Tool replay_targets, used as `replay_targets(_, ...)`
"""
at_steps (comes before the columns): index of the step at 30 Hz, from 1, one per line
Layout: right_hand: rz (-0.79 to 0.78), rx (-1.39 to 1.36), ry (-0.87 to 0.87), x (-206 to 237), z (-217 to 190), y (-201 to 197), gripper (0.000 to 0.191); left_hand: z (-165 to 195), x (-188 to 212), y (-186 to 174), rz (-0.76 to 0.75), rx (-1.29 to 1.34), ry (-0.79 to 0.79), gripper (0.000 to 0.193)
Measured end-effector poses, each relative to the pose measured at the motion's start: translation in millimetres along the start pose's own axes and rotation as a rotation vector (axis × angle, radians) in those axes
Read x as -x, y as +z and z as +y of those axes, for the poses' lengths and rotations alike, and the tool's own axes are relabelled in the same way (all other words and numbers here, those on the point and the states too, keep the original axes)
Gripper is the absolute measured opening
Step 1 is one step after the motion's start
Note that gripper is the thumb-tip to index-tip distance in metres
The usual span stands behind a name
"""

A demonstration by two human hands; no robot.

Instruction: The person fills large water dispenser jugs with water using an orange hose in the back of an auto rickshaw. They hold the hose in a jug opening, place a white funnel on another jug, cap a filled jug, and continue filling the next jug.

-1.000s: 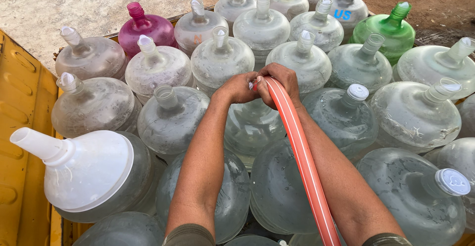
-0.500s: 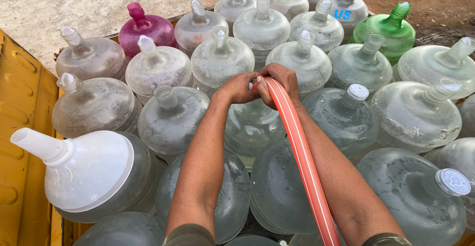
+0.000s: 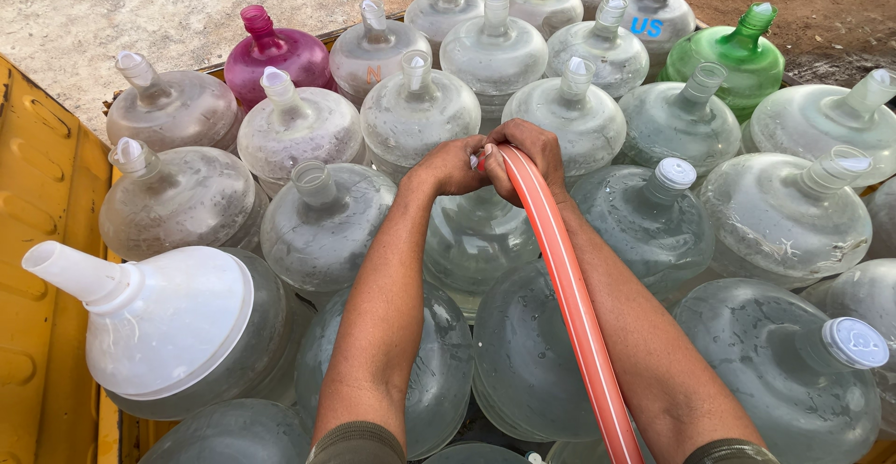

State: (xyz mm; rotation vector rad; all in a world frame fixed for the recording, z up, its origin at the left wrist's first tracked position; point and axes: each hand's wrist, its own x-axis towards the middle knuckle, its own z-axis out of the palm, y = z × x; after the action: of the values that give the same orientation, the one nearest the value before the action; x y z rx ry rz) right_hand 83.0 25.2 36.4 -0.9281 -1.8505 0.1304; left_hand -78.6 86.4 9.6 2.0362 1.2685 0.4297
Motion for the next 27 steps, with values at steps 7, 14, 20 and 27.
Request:
replay_targets(7, 0.002, -0.006, -0.013, 0.5, 0.4, -0.2, 0.007, -1.2, -0.1, 0.0, 0.005, 0.009, 0.009, 0.059)
replay_targets(14, -0.008, 0.011, 0.006, -0.1, 0.5, -0.1, 0.007, -1.1, -1.1, 0.8, -0.005, 0.003, -0.001, 0.059)
replay_targets(20, 0.001, 0.006, -0.015, 0.4, 0.4, -0.2, 0.007, -4.0, -1.4, 1.5, 0.006, 0.017, 0.024, 0.059)
replay_targets(27, -0.003, 0.004, -0.009, 0.0, 0.5, 0.2, 0.007, -3.6, -1.4, 0.3, -0.008, 0.019, 0.015, 0.058)
